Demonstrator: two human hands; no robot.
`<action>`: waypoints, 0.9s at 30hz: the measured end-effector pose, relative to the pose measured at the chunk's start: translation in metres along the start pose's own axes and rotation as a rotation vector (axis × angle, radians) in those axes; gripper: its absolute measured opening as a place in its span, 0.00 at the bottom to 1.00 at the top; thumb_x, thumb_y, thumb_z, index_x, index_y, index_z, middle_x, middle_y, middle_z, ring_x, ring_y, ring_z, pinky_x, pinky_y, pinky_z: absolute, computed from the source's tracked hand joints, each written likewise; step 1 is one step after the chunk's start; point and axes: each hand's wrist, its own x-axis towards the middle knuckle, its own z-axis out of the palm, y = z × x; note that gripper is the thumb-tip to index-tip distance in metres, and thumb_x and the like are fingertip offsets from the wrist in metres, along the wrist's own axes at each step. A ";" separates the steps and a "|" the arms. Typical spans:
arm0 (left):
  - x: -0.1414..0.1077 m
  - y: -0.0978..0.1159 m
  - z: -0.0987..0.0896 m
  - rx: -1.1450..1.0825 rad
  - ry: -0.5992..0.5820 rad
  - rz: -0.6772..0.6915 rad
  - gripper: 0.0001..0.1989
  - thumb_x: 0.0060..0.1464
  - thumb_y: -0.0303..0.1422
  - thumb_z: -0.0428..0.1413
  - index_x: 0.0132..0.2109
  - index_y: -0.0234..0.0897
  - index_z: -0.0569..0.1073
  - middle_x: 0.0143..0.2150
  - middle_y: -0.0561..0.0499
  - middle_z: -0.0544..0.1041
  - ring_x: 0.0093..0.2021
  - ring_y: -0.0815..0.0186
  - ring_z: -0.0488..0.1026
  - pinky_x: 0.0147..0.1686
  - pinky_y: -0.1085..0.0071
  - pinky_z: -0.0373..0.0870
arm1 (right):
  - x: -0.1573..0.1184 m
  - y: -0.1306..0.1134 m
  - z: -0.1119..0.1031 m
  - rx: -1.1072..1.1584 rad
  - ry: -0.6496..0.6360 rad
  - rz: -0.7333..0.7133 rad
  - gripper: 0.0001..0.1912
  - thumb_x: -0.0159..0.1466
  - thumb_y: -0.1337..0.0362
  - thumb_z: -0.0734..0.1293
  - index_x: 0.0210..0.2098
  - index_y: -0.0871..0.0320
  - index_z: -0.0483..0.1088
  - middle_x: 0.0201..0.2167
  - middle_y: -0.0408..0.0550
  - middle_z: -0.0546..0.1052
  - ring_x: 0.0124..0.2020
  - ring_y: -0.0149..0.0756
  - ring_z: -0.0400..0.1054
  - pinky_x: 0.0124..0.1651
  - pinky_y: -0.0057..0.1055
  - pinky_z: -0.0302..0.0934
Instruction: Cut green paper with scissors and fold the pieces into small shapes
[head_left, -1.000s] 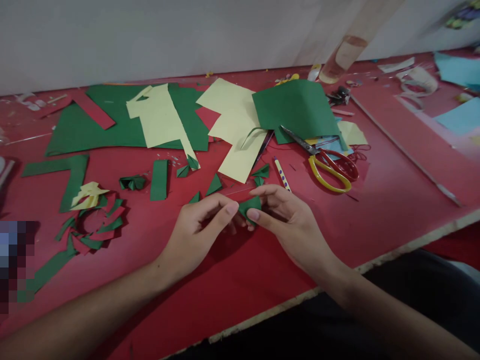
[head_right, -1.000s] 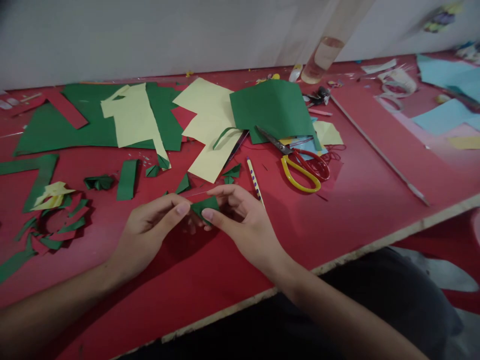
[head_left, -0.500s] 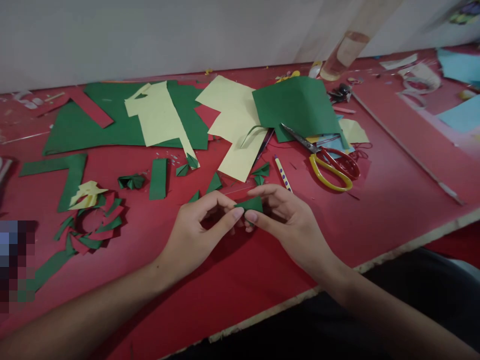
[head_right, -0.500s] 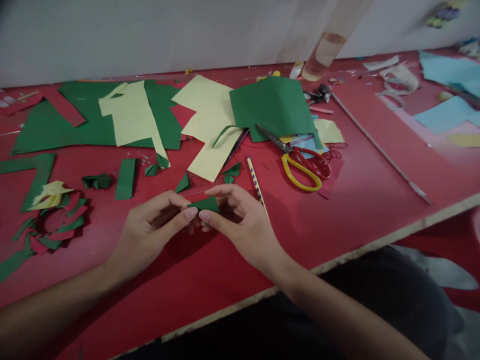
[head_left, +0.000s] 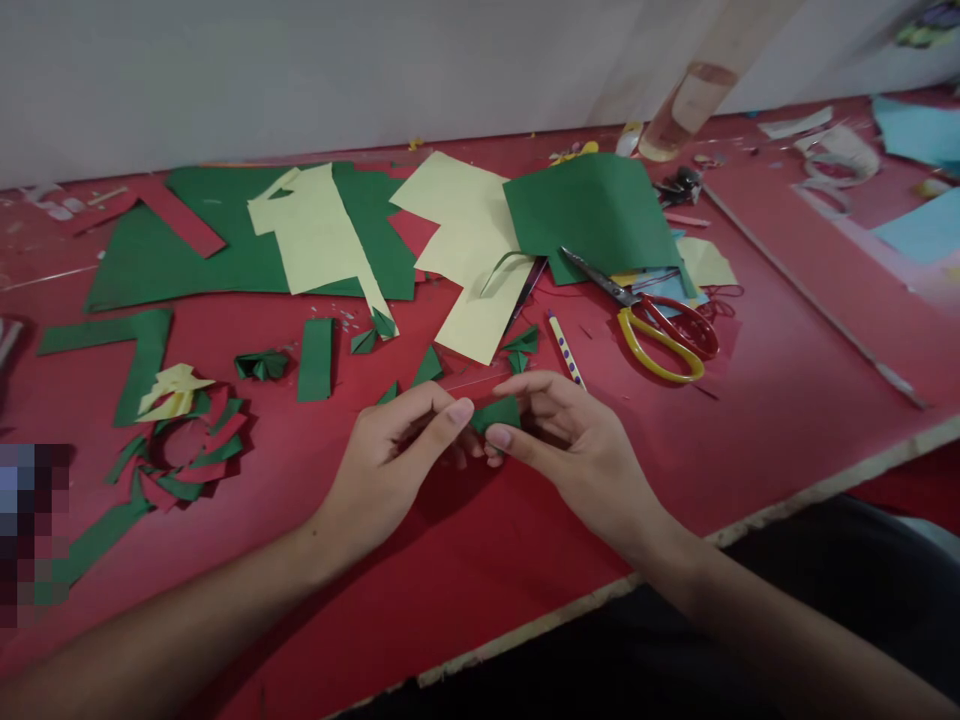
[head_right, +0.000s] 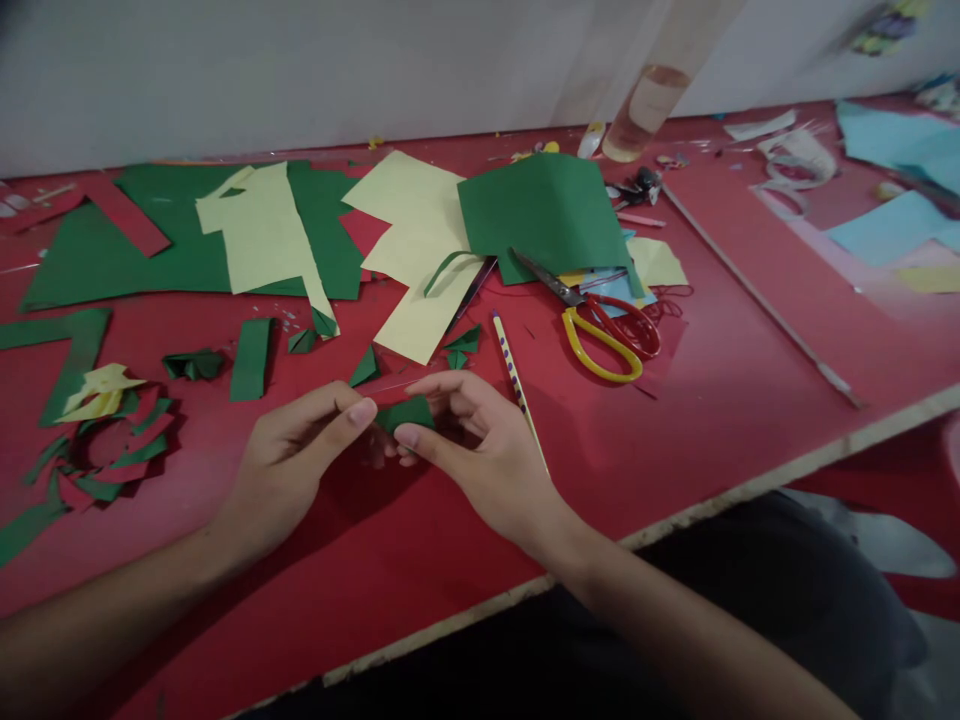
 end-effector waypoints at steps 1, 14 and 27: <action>0.000 0.000 0.000 0.011 0.006 0.003 0.15 0.67 0.32 0.54 0.30 0.37 0.74 0.27 0.57 0.78 0.30 0.76 0.75 0.34 0.82 0.71 | 0.000 0.000 0.000 0.000 -0.004 0.003 0.11 0.62 0.68 0.74 0.43 0.54 0.72 0.30 0.36 0.74 0.29 0.23 0.76 0.37 0.20 0.71; 0.001 -0.003 0.001 0.032 -0.016 -0.027 0.06 0.64 0.34 0.58 0.37 0.38 0.73 0.32 0.56 0.77 0.34 0.71 0.77 0.36 0.77 0.72 | 0.001 0.000 0.001 0.066 0.028 0.019 0.07 0.62 0.67 0.74 0.38 0.55 0.73 0.26 0.35 0.74 0.26 0.25 0.75 0.34 0.22 0.70; 0.003 -0.006 0.001 0.072 0.070 -0.021 0.03 0.61 0.32 0.59 0.40 0.39 0.71 0.35 0.56 0.75 0.36 0.73 0.73 0.36 0.79 0.71 | 0.000 0.001 0.000 -0.165 0.101 -0.071 0.04 0.63 0.64 0.73 0.34 0.55 0.73 0.30 0.39 0.77 0.32 0.27 0.72 0.35 0.23 0.67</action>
